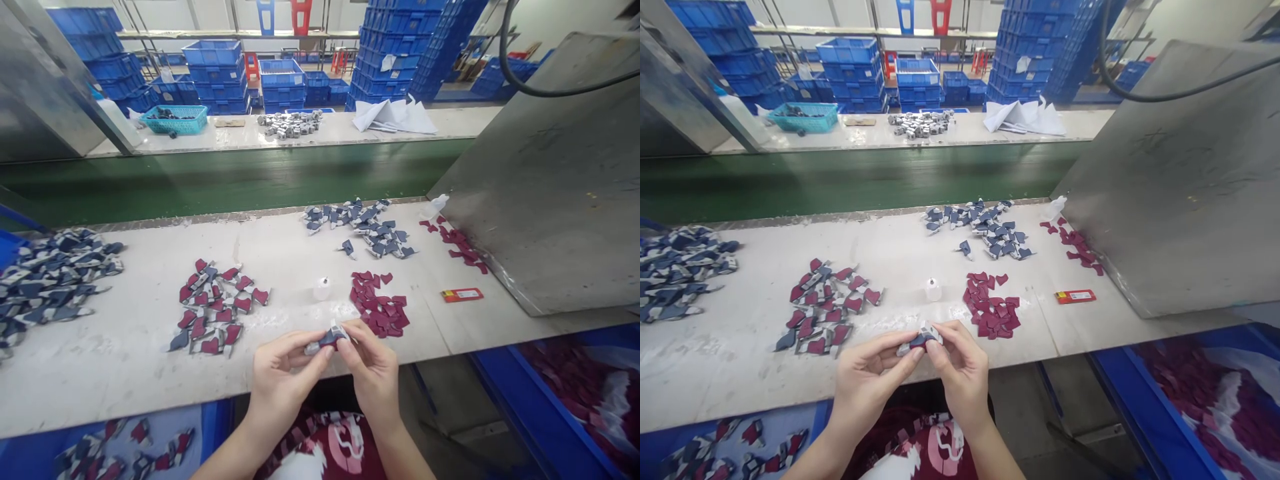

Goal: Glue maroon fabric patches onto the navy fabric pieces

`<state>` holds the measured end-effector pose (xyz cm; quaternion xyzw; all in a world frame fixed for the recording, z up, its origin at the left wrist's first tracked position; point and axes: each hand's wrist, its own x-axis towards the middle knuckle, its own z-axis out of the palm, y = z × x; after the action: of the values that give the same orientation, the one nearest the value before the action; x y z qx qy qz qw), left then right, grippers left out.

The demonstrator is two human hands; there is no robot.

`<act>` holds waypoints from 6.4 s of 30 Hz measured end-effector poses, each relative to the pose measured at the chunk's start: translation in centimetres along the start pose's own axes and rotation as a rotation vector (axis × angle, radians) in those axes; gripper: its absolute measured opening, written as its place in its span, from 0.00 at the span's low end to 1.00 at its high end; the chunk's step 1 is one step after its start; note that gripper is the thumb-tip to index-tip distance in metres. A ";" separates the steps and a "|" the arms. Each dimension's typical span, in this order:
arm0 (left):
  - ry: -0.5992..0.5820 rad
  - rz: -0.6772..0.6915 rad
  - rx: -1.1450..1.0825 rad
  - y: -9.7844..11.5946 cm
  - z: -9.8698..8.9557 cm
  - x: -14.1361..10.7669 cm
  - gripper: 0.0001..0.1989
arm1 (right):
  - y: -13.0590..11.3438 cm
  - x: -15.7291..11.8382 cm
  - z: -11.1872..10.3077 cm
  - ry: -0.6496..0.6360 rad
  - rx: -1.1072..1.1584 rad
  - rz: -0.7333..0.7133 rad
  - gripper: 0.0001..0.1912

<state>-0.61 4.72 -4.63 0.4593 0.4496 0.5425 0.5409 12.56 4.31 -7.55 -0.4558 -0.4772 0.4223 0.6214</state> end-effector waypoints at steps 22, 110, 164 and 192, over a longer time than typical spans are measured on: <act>0.051 0.204 0.172 -1.1 0.1 0.5 0.13 | 0.4 0.8 0.4 0.023 -0.028 0.027 0.08; -0.380 0.018 0.929 -3.8 -2.8 7.1 0.13 | 7.8 0.0 -3.0 0.601 -0.291 -0.224 0.17; -0.239 -0.055 0.832 -6.9 -2.9 5.9 0.11 | 6.5 0.1 -2.3 0.510 -0.493 -0.049 0.17; -0.243 -0.056 0.797 -7.0 -3.0 5.9 0.11 | 6.5 0.9 -2.0 0.517 -0.442 0.041 0.21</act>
<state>-2.28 10.68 -11.96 0.6812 0.5695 0.2529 0.3843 14.06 6.39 -13.94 -0.6809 -0.3744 0.1914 0.5996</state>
